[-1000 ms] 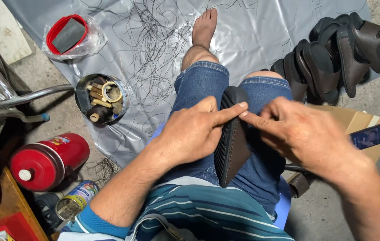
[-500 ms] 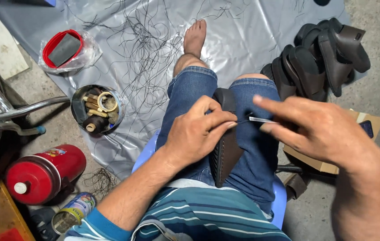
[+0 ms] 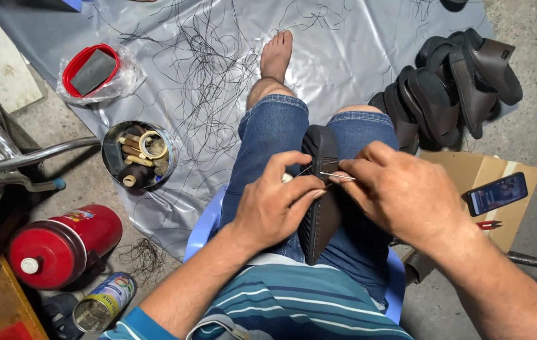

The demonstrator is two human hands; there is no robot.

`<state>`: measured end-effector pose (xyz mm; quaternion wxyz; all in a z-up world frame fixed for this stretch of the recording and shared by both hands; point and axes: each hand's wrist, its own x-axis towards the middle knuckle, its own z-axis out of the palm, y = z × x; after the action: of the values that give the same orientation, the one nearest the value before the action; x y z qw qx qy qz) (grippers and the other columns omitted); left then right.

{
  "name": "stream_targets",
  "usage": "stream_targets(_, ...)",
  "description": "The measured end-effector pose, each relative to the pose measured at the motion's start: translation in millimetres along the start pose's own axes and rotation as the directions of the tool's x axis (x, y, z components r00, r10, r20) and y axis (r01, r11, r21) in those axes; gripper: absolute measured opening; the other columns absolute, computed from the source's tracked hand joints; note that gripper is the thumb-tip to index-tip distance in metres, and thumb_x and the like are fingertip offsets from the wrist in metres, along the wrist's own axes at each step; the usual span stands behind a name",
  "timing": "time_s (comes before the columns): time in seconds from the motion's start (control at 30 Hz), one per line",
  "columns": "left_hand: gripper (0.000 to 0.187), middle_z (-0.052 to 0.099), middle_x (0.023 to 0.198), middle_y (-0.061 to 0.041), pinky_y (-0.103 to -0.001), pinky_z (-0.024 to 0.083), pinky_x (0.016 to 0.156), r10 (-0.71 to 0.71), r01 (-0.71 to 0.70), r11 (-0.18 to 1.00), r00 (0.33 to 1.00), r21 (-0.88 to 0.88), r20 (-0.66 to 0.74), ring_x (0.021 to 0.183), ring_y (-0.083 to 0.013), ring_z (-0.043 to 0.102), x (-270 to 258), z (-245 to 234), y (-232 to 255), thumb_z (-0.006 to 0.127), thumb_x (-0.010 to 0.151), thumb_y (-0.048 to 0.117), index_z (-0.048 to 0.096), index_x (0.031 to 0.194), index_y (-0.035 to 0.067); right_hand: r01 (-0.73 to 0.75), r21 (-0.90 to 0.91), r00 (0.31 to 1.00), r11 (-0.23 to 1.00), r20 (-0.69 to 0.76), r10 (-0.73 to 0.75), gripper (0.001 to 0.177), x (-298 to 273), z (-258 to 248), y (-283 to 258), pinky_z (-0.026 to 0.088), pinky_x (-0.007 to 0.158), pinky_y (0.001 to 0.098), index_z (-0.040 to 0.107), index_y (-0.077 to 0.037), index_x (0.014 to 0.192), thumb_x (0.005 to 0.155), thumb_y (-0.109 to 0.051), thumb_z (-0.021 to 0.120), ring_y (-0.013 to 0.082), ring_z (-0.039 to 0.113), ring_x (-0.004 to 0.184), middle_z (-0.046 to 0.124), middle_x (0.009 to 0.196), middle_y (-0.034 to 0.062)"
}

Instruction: The person sits on a blue plastic chair and sews a brown sandal using a needle and thread. They pull the thread through the sandal's sole and upper repeatedly, occasionally adjusting the sandal's position on their lap. A stack of similar sandals is visible on the floor nearby.

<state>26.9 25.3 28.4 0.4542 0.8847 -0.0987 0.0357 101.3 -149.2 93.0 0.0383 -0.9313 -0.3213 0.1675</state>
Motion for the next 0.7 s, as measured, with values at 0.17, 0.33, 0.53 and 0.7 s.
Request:
stream_targets(0.17,0.011,0.048,0.117,-0.008,-0.038,0.053,0.047,-0.010,0.010,1.000,1.000,-0.015,0.005,0.075,-0.0213,0.062,-2,1,-3,0.062,0.084,0.020,0.062,0.095,0.018,-0.060,0.012,0.976,0.998,0.211,0.056,0.029,4,21,9,0.045,0.047,0.0476,0.054,-0.016,0.079,0.087,-0.043,0.048,0.0299,0.058,0.065,0.051,0.074,0.0032)
stream_targets(0.33,0.012,0.047,0.118,-0.006,-0.039,0.054,0.051,-0.095,0.101,0.991,0.993,-0.088,0.070,0.082,-0.0193,0.062,-2,-10,-5,0.061,0.084,0.022,0.061,0.096,0.023,-0.280,0.641,0.950,0.715,0.292,0.110,0.009,13,15,19,0.040,0.058,0.0205,0.067,-0.014,0.065,0.074,-0.017,0.065,0.0049,0.049,0.057,0.063,0.061,-0.0064)
stream_targets(0.53,0.010,0.044,0.125,-0.006,-0.043,0.051,0.049,-0.091,0.102,0.994,0.979,-0.049,0.180,0.076,-0.0251,0.062,3,-21,-1,0.056,0.085,0.026,0.061,0.092,0.021,-0.120,0.948,0.992,-0.296,0.124,-0.006,0.010,25,8,26,0.031,0.034,0.0199,0.055,-0.004,0.077,0.083,-0.013,0.055,0.0099,0.040,0.039,0.042,0.057,0.0037)
stream_targets(0.7,0.023,0.046,0.120,-0.009,-0.048,0.052,0.049,-0.187,0.169,0.975,0.975,0.143,0.120,0.085,-0.0317,0.062,-2,-16,-15,0.052,0.087,0.021,0.054,0.110,0.018,-0.084,0.892,0.995,-0.444,0.095,0.002,0.010,41,14,26,0.036,0.032,0.0138,0.049,-0.007,0.082,0.091,-0.010,0.046,0.0195,0.063,0.071,0.057,0.109,0.0176)
